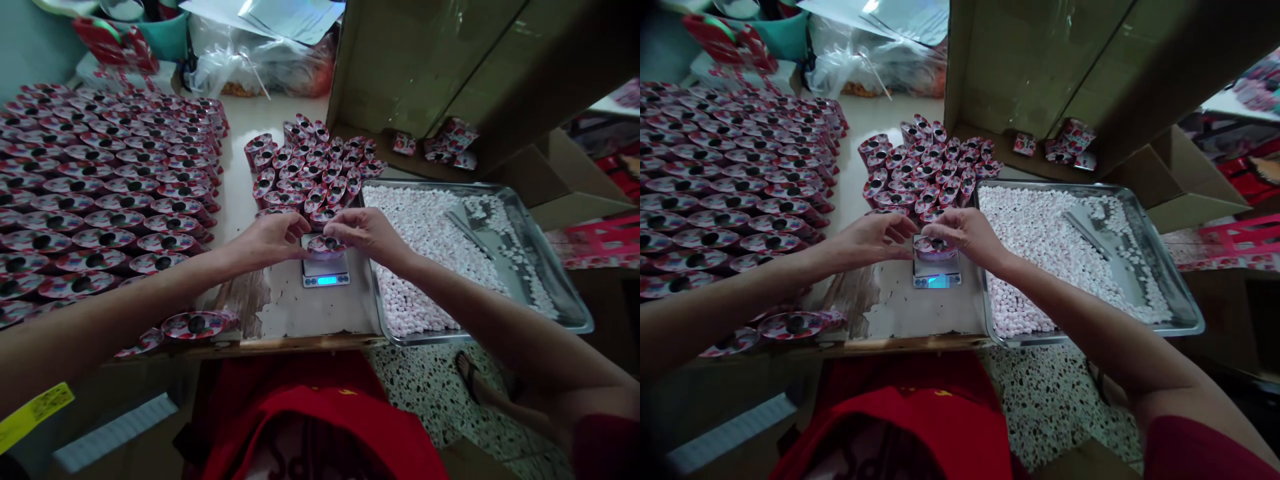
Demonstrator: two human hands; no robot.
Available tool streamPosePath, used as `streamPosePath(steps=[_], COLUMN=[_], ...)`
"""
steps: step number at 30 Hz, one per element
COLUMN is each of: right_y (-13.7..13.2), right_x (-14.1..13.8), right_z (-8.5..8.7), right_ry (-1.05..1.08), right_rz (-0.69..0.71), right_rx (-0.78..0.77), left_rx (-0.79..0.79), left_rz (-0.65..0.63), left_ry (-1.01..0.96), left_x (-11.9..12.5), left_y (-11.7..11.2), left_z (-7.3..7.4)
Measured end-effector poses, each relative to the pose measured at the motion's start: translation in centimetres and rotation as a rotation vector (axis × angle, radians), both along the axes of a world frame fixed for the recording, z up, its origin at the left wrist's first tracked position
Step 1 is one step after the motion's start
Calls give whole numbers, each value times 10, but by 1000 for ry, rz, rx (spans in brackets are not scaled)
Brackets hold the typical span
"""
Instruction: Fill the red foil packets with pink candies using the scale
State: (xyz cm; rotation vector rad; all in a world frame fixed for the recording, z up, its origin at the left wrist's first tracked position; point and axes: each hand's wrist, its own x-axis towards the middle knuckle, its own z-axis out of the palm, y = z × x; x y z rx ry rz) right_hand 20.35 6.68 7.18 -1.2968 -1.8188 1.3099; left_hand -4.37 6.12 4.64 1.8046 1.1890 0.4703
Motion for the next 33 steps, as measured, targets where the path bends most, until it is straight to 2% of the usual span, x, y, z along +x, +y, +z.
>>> streamPosePath(steps=[3, 6, 9, 11, 13, 16, 19, 27, 30, 33], right_y=[10, 17, 9, -2, -13, -24, -25, -17, -11, -8], right_x=[14, 45, 81, 98, 105, 98, 76, 20, 8, 0], right_z=[4, 6, 1, -5, -10, -10, -3, 13, 11, 7], right_ry=[229, 412, 515, 507, 491, 524, 495, 225, 118, 62], right_rz=[-187, -367, -604, -751, -777, -618, -424, -27, 74, 165], right_rx=[-215, -461, -554, -600, -650, -679, -645, -287, -173, -147], left_rx=[14, -10, -42, -39, -9, 75, 139, 121, 152, 186], left_rz=[-13, -16, -3, -4, -9, 7, 13, 10, 4, -24], left_ry=[2, -16, -50, -46, -23, 33, 85, 117, 157, 252], left_x=[-4, -8, -8, -4, 3, 15, 20, 4, 10, 23], left_y=[-1, -4, -6, -6, -4, -2, -2, -11, -11, -8], left_z=[6, 11, 15, 16, 16, 15, 13, 14, 8, 0])
